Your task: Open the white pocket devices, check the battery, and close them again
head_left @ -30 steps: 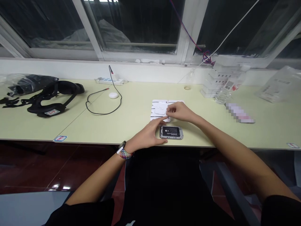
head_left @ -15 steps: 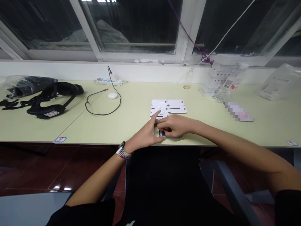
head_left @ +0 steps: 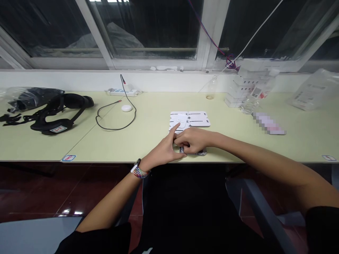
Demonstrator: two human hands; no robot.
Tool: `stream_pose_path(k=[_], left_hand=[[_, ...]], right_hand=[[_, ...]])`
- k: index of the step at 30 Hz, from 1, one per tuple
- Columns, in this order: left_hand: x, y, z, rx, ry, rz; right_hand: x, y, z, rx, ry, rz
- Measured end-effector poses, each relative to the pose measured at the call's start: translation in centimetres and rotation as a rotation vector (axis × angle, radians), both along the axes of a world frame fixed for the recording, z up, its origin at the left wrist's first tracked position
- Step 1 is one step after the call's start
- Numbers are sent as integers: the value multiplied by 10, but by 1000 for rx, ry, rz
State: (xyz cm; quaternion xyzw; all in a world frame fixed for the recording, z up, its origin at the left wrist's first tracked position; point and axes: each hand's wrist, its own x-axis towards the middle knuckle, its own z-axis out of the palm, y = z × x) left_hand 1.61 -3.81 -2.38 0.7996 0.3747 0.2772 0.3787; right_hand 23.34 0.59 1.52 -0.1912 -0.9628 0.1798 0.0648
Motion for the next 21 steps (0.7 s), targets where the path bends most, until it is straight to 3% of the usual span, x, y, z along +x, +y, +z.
stream_pose_path(k=[6,14,21], left_hand=[[1,0,1,-8,9,11],[0,1,0,65,-17,-17],[0,-1,1,47,33,2]], right_hand=[[-2,0,0,-17,31,3],[18,-2,27,61,194,-30],[35,-21,7,178,66,-66]])
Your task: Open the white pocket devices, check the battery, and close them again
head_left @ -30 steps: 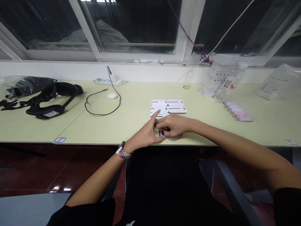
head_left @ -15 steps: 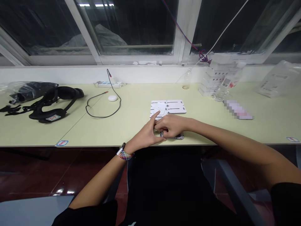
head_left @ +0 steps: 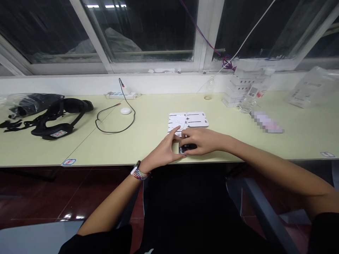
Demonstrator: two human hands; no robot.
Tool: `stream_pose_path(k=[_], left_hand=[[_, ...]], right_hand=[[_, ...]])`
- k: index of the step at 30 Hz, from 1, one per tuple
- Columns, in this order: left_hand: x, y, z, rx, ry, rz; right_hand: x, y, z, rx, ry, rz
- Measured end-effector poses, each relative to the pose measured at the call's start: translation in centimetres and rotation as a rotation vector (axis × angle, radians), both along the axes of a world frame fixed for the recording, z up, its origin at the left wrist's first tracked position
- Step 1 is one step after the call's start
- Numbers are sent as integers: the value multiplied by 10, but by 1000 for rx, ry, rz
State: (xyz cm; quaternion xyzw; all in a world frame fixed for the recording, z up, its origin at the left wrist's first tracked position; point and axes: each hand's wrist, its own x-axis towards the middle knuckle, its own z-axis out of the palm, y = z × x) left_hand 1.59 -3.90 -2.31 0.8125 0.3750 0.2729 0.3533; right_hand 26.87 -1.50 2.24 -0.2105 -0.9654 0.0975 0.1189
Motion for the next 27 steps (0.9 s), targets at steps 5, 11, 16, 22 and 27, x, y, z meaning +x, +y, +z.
stream_pose_path(k=[5,11,16,22,27], left_hand=[[0,-1,2,2,7,-13],[0,0,0,24,-2,-41],[-2,1,-3,53,20,-47],[-5,1,-3,36,59,-27],[-5,1,-2,54,49,-31]], right_hand=[[0,-4,0,-5,9,-22],[26,-26,15,19,144,-178],[73,-48,1,-88,336,-358],[107,-52,-30,-234,479,-461],[111,-54,-40,-286,529,-549]])
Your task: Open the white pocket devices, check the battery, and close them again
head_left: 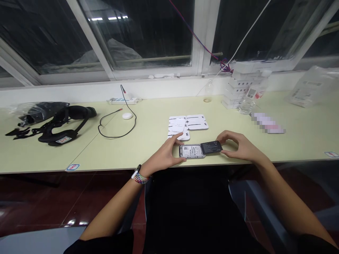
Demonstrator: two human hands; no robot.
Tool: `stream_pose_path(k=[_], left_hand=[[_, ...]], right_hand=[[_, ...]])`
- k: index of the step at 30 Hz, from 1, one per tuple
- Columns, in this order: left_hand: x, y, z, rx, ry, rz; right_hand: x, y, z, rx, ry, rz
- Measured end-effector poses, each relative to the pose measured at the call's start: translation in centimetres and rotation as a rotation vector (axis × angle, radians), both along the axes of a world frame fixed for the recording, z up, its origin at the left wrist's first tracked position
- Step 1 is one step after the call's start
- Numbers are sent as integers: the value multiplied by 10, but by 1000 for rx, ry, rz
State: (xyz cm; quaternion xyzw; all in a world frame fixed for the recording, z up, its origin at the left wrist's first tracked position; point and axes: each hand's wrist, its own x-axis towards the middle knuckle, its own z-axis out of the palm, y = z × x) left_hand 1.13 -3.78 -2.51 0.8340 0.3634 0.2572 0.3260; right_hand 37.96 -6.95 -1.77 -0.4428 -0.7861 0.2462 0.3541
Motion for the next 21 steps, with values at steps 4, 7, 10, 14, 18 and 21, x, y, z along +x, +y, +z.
stream_pose_path(k=[4,7,10,14,18,21], left_hand=[[1,-1,1,-1,-5,-5],[1,-1,1,-7,-6,-6],[0,0,1,-8,-7,-5],[0,0,0,-7,6,1],[1,0,0,-5,12,-1],[1,0,0,1,11,-1]], right_hand=[[-1,-1,-4,-12,-7,-27],[0,0,-7,-9,7,-24],[0,0,-8,-7,13,-16],[2,1,-10,6,12,-15],[2,0,-9,3,5,-21],[1,-1,-9,2,9,-20]])
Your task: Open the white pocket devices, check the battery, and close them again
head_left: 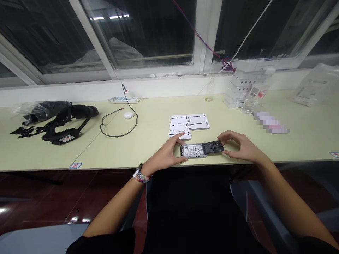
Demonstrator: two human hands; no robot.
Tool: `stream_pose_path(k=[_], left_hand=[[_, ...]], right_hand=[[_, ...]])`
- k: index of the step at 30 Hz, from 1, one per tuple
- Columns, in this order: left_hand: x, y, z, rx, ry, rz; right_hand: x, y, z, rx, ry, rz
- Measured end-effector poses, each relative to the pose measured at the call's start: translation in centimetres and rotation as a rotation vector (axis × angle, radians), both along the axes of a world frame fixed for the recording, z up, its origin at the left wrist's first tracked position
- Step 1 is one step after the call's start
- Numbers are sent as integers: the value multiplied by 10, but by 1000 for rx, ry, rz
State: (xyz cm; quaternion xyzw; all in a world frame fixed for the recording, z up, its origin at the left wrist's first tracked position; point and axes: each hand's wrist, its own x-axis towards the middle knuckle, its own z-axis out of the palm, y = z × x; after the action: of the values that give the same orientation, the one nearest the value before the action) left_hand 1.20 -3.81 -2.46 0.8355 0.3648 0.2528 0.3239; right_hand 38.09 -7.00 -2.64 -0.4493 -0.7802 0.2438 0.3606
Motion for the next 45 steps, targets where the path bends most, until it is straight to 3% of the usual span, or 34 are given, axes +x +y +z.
stream_pose_path(k=[21,26,33,45], left_hand=[[0,2,-4,12,7,-5],[0,3,-4,18,3,-5],[2,1,-1,8,0,-13],[0,2,-5,40,-4,-20]], right_hand=[[5,2,-7,26,27,17],[1,5,-6,123,77,26],[-24,16,15,281,150,153],[-79,31,55,159,20,327]])
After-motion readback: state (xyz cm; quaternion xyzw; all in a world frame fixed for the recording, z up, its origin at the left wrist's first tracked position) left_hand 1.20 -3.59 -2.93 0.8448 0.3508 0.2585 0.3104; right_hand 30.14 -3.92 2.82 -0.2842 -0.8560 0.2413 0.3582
